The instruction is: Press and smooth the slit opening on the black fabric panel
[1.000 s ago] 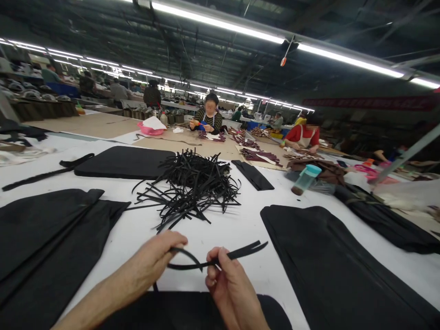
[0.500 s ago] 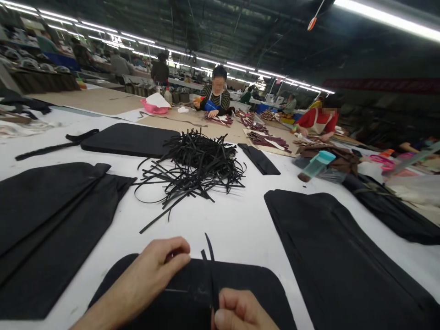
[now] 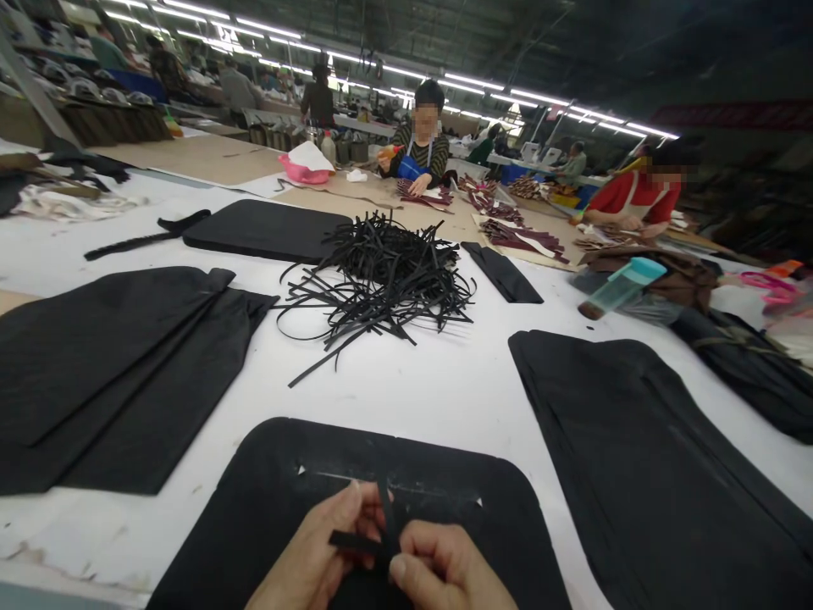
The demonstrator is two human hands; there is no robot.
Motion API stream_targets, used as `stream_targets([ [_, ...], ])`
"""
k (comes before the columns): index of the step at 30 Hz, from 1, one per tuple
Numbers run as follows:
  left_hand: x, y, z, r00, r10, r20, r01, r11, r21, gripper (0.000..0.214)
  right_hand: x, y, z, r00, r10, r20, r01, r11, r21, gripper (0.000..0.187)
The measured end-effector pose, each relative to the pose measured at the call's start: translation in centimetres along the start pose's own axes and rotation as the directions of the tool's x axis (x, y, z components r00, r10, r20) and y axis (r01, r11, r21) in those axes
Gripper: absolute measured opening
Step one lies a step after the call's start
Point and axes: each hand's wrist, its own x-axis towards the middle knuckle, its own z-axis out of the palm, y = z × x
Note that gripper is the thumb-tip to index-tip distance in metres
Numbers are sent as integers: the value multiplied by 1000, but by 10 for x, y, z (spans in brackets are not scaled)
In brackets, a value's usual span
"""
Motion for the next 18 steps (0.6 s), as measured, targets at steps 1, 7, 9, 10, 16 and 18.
stream_targets([
  [1,0,-2,-2,1000,15,-9,-15,999,-37,58,-1,-2,1,1000,4,-12,-4,1000,5,36],
  [7,-7,-11,-4,992,108,-60,-115,983,-141,64,-4,-7,3,999,31,-29,-28,995,98,27],
  [9,-9,-15,0,993,73,-91,-79,994,-72,56,-4,-5,6,999,31,-25,-28,995,95,26],
  [10,-9,-17,1,992,51,-113,-56,998,-37,52,-3,-3,9,1000,22,-22,-20,996,90,26],
  [16,-5,-15,0,966,126,-226,-140,989,-48,46,3,5,17,952,-275,-134,293,946,138,36],
  [18,-7,-11,-11,954,147,-261,-175,981,-89,49,4,10,16,929,-264,-259,330,907,260,36],
])
